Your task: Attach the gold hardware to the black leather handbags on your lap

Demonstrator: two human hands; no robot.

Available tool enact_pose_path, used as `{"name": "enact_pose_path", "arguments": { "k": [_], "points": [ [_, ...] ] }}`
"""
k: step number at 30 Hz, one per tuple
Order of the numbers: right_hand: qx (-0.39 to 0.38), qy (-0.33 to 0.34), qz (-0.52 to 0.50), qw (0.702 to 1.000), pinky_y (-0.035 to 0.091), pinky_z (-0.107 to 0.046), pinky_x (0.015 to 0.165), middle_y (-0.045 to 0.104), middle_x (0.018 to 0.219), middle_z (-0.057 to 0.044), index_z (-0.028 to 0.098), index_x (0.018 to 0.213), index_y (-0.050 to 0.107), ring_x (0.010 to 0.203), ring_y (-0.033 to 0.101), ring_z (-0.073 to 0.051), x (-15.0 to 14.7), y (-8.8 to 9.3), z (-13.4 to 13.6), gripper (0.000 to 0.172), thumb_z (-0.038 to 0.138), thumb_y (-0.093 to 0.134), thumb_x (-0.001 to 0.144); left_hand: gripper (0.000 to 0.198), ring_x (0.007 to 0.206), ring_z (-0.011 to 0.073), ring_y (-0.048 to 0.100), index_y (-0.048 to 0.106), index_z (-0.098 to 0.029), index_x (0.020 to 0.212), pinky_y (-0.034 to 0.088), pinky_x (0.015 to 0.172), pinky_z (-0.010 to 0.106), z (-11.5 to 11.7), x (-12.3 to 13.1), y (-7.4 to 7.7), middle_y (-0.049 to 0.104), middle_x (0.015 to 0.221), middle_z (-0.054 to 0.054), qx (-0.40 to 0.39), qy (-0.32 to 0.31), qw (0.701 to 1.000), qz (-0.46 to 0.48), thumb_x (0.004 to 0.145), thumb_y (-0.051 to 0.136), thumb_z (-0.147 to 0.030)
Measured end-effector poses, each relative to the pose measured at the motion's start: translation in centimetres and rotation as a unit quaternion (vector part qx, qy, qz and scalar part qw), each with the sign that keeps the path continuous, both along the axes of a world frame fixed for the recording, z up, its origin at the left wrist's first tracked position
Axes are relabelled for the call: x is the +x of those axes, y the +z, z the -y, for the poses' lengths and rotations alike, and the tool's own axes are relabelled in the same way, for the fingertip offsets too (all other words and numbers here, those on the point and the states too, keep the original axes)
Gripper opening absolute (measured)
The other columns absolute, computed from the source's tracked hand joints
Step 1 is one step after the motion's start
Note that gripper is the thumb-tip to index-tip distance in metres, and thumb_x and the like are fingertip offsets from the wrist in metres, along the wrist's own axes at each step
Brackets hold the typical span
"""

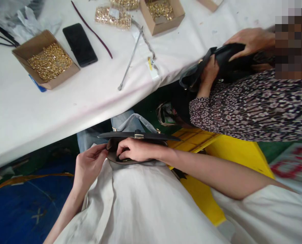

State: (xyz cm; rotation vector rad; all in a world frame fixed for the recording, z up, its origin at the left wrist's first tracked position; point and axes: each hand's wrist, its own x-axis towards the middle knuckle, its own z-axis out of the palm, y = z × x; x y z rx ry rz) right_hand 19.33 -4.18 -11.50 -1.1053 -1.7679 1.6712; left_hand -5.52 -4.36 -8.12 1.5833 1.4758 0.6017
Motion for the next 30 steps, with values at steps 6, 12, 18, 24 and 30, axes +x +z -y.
{"name": "enact_pose_path", "arguments": {
  "k": [6, 12, 18, 24, 30],
  "points": [
    [0.058, -0.012, 0.009, 0.998, 0.053, -0.028, 0.086, 0.084, 0.103, -0.001, 0.021, 0.099, 0.082, 0.094, 0.077, -0.019, 0.4, 0.7, 0.3, 0.013, 0.009, 0.078, 0.099, 0.025, 0.093, 0.0260, 0.081, 0.090, -0.023, 0.113, 0.060, 0.078, 0.031, -0.2, -0.1, -0.8, 0.088, 0.103, 0.004, 0.005, 0.012, 1.000, 0.009, 0.097, 0.075, -0.035],
    [0.110, -0.162, 0.027, 0.980, 0.051, -0.030, 0.086, 0.084, 0.103, -0.002, 0.021, 0.099, 0.079, 0.095, 0.077, -0.020, -2.3, 0.9, 1.1, 0.012, 0.009, 0.079, 0.101, 0.033, 0.090, 0.0264, 0.081, 0.087, -0.017, 0.118, 0.060, 0.072, 0.028, -0.7, -0.2, -0.5, 0.087, 0.099, 0.007, -0.046, 0.050, 0.997, 0.044, 0.093, 0.079, -0.036],
    [0.134, -0.229, 0.013, 0.964, 0.052, -0.033, 0.090, 0.083, 0.107, -0.002, 0.023, 0.105, 0.076, 0.099, 0.077, -0.021, -3.9, 0.3, 1.8, 0.009, 0.014, 0.077, 0.106, 0.029, 0.089, 0.0244, 0.080, 0.086, -0.016, 0.117, 0.058, 0.068, 0.024, -1.0, -0.3, -0.3, 0.086, 0.094, 0.006, -0.069, 0.031, 0.995, 0.060, 0.095, 0.078, -0.033],
    [0.144, -0.235, -0.007, 0.961, 0.054, -0.031, 0.085, 0.083, 0.103, -0.002, 0.022, 0.104, 0.075, 0.095, 0.077, -0.020, -3.8, 0.4, 2.1, 0.011, 0.011, 0.075, 0.104, 0.028, 0.085, 0.0231, 0.079, 0.086, -0.016, 0.117, 0.059, 0.067, 0.024, -1.2, -0.6, 0.0, 0.085, 0.092, 0.005, -0.078, -0.009, 0.996, 0.048, 0.096, 0.074, -0.030],
    [0.199, -0.239, -0.008, 0.950, 0.055, -0.035, 0.095, 0.082, 0.109, -0.004, 0.023, 0.108, 0.071, 0.103, 0.077, -0.023, -4.2, 0.1, 2.7, 0.008, 0.016, 0.067, 0.109, 0.031, 0.092, 0.0267, 0.082, 0.086, -0.014, 0.117, 0.069, 0.084, 0.034, -1.3, -1.0, -0.5, 0.086, 0.104, 0.009, -0.127, 0.004, 0.985, 0.115, 0.093, 0.078, -0.032]
  ]
}}
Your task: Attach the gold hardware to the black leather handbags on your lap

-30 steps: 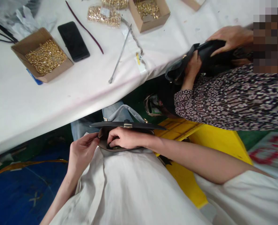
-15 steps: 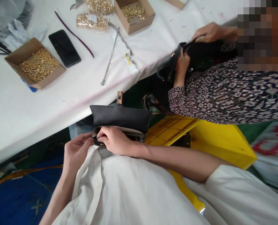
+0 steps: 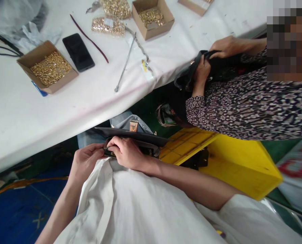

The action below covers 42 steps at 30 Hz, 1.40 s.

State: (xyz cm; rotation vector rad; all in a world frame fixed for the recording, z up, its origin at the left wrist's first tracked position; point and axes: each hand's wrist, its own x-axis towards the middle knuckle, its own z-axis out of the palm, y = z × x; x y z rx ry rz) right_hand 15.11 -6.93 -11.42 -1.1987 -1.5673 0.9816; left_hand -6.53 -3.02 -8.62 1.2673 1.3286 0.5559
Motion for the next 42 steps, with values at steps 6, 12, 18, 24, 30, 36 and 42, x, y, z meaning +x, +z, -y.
{"name": "enact_pose_path", "arguments": {
  "k": [6, 12, 18, 24, 30, 36, 42],
  "points": [
    [-0.024, -0.002, 0.000, 1.000, 0.052, -0.036, 0.111, 0.080, 0.113, -0.003, 0.025, 0.108, 0.073, 0.113, 0.073, -0.024, 0.1, 0.7, -0.1, 0.014, 0.020, 0.061, 0.113, 0.031, 0.093, 0.0287, 0.082, 0.088, -0.015, 0.116, 0.069, 0.085, 0.037, -0.4, -0.1, 0.6, 0.086, 0.105, 0.010, -0.020, -0.033, 0.998, 0.040, 0.092, 0.078, -0.032],
    [-0.059, 0.032, -0.008, 0.998, 0.054, -0.034, 0.104, 0.080, 0.107, 0.001, 0.026, 0.107, 0.076, 0.105, 0.074, -0.021, 0.9, 1.1, -1.0, 0.013, 0.019, 0.066, 0.110, 0.027, 0.089, 0.0263, 0.081, 0.089, -0.019, 0.112, 0.067, 0.080, 0.032, -1.8, 0.0, 1.2, 0.085, 0.097, 0.007, -0.008, -0.095, 0.995, 0.019, 0.093, 0.074, -0.030],
    [-0.030, 0.021, 0.036, 0.999, 0.055, -0.035, 0.102, 0.079, 0.103, 0.000, 0.026, 0.100, 0.074, 0.102, 0.073, -0.023, 1.2, 0.5, -1.5, 0.012, 0.019, 0.069, 0.108, 0.024, 0.085, 0.0262, 0.081, 0.087, -0.017, 0.105, 0.072, 0.085, 0.040, -2.9, 0.5, 0.3, 0.084, 0.093, 0.007, -0.063, -0.054, 0.994, 0.067, 0.087, 0.080, -0.032],
    [0.003, 0.013, 0.060, 0.998, 0.054, -0.038, 0.106, 0.078, 0.104, -0.002, 0.026, 0.102, 0.074, 0.105, 0.072, -0.024, 1.6, 0.4, -1.4, 0.014, 0.022, 0.064, 0.111, 0.027, 0.082, 0.0249, 0.080, 0.085, -0.015, 0.104, 0.074, 0.082, 0.041, -3.2, 1.3, 0.4, 0.084, 0.094, 0.007, -0.073, -0.034, 0.994, 0.074, 0.083, 0.080, -0.030],
    [0.002, -0.018, 0.048, 0.999, 0.053, -0.039, 0.109, 0.079, 0.108, -0.002, 0.028, 0.106, 0.075, 0.108, 0.072, -0.026, 1.8, 0.7, -1.1, 0.014, 0.026, 0.063, 0.113, 0.029, 0.080, 0.0240, 0.079, 0.087, -0.014, 0.106, 0.072, 0.077, 0.036, -3.7, 2.2, 0.9, 0.083, 0.090, 0.007, -0.073, -0.034, 0.994, 0.077, 0.081, 0.079, -0.029],
    [-0.026, -0.038, 0.039, 0.998, 0.053, -0.039, 0.112, 0.081, 0.113, -0.002, 0.029, 0.110, 0.076, 0.111, 0.074, -0.026, 1.4, 0.4, -0.7, 0.017, 0.026, 0.060, 0.115, 0.030, 0.085, 0.0241, 0.079, 0.089, -0.016, 0.111, 0.073, 0.080, 0.036, -3.7, 1.9, 0.4, 0.083, 0.094, 0.006, -0.065, -0.060, 0.992, 0.088, 0.086, 0.077, -0.028],
    [-0.028, -0.049, 0.051, 0.997, 0.054, -0.039, 0.111, 0.081, 0.109, -0.002, 0.028, 0.106, 0.077, 0.109, 0.074, -0.027, 1.3, 0.4, -0.8, 0.014, 0.027, 0.065, 0.113, 0.027, 0.083, 0.0256, 0.081, 0.087, -0.016, 0.107, 0.072, 0.081, 0.037, -3.5, 1.7, 0.5, 0.083, 0.088, 0.006, -0.078, -0.057, 0.991, 0.098, 0.086, 0.082, -0.031]
  ]
}}
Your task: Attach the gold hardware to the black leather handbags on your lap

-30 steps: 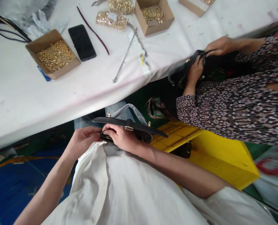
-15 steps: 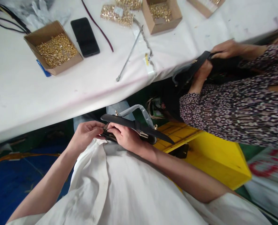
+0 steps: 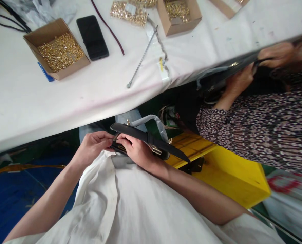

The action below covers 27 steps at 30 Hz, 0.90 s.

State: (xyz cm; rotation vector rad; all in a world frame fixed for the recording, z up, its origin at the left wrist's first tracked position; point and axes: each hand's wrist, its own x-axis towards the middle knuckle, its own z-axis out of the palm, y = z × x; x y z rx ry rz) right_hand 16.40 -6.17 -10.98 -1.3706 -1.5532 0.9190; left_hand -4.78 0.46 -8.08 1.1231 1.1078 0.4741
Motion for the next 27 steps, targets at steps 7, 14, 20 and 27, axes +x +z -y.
{"name": "enact_pose_path", "arguments": {
  "k": [7, 14, 20, 27],
  "points": [
    [0.005, -0.008, -0.010, 1.000, 0.054, -0.038, 0.112, 0.082, 0.109, -0.002, 0.026, 0.104, 0.078, 0.108, 0.075, -0.026, -0.3, -0.3, 0.2, 0.010, 0.026, 0.071, 0.110, 0.026, 0.078, 0.0251, 0.079, 0.087, -0.016, 0.110, 0.070, 0.077, 0.036, 0.2, -0.5, 0.3, 0.082, 0.084, 0.005, 0.033, -0.027, 0.999, -0.002, 0.088, 0.078, -0.029],
    [0.004, -0.019, -0.032, 0.999, 0.059, -0.035, 0.102, 0.083, 0.102, 0.002, 0.027, 0.103, 0.081, 0.097, 0.078, -0.023, -0.5, -0.6, -0.3, 0.011, 0.020, 0.073, 0.107, 0.028, 0.080, 0.0232, 0.079, 0.086, -0.015, 0.113, 0.071, 0.079, 0.034, 0.1, -0.3, 1.0, 0.083, 0.090, 0.004, 0.038, -0.046, 0.998, -0.004, 0.090, 0.074, -0.026],
    [-0.013, -0.045, -0.051, 0.998, 0.060, -0.035, 0.098, 0.082, 0.097, 0.001, 0.025, 0.096, 0.080, 0.094, 0.078, -0.023, -1.0, -1.0, -0.4, 0.009, 0.019, 0.077, 0.104, 0.030, 0.084, 0.0219, 0.078, 0.087, -0.016, 0.117, 0.069, 0.077, 0.031, 0.7, -0.3, 1.3, 0.082, 0.092, 0.003, 0.059, -0.047, 0.997, -0.014, 0.094, 0.070, -0.024],
    [-0.036, -0.056, -0.068, 0.995, 0.062, -0.034, 0.090, 0.083, 0.095, 0.001, 0.024, 0.094, 0.081, 0.087, 0.078, -0.022, -0.8, -0.6, -0.7, 0.008, 0.019, 0.080, 0.101, 0.034, 0.090, 0.0217, 0.079, 0.089, -0.020, 0.122, 0.068, 0.082, 0.028, 0.5, -0.4, 2.2, 0.086, 0.102, 0.002, 0.100, -0.080, 0.991, -0.036, 0.099, 0.064, -0.021]
  ]
}}
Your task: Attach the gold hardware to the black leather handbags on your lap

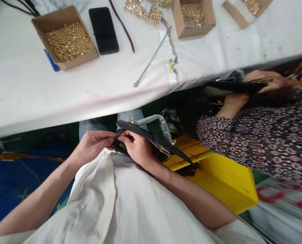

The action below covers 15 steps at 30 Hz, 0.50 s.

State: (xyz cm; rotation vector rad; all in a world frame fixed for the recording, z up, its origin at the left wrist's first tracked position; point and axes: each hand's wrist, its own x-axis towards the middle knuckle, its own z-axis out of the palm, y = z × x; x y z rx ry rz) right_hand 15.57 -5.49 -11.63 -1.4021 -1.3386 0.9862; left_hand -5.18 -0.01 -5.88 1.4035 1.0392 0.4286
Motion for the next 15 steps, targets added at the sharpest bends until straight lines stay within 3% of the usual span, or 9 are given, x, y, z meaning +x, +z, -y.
{"name": "enact_pose_path", "arguments": {
  "k": [6, 12, 15],
  "points": [
    [-0.043, 0.009, -0.050, 0.998, 0.062, -0.031, 0.080, 0.082, 0.094, -0.001, 0.022, 0.096, 0.080, 0.084, 0.077, -0.021, 1.1, 0.6, 0.1, 0.003, 0.022, 0.082, 0.099, 0.037, 0.090, 0.0236, 0.081, 0.088, -0.021, 0.124, 0.067, 0.079, 0.031, 0.1, 0.4, -0.6, 0.086, 0.103, 0.002, 0.016, -0.016, 1.000, -0.013, 0.098, 0.061, -0.020],
    [-0.044, -0.001, -0.052, 0.998, 0.062, -0.030, 0.080, 0.079, 0.095, -0.001, 0.022, 0.101, 0.077, 0.085, 0.076, -0.020, 1.5, 1.0, 0.9, 0.005, 0.026, 0.080, 0.103, 0.042, 0.117, 0.0288, 0.079, 0.081, -0.024, 0.136, 0.066, 0.104, 0.040, 2.5, 1.4, -0.8, 0.084, 0.128, 0.005, 0.041, 0.043, 0.998, -0.027, 0.095, 0.080, -0.031],
    [-0.043, 0.020, -0.030, 0.998, 0.064, -0.031, 0.083, 0.080, 0.098, -0.002, 0.023, 0.103, 0.077, 0.088, 0.078, -0.021, 1.3, 1.1, 1.3, 0.005, 0.027, 0.077, 0.106, 0.037, 0.117, 0.0277, 0.077, 0.080, -0.025, 0.129, 0.065, 0.102, 0.042, 4.1, 2.4, -1.0, 0.081, 0.128, 0.005, 0.095, 0.086, 0.990, -0.056, 0.093, 0.086, -0.034]
  ]
}}
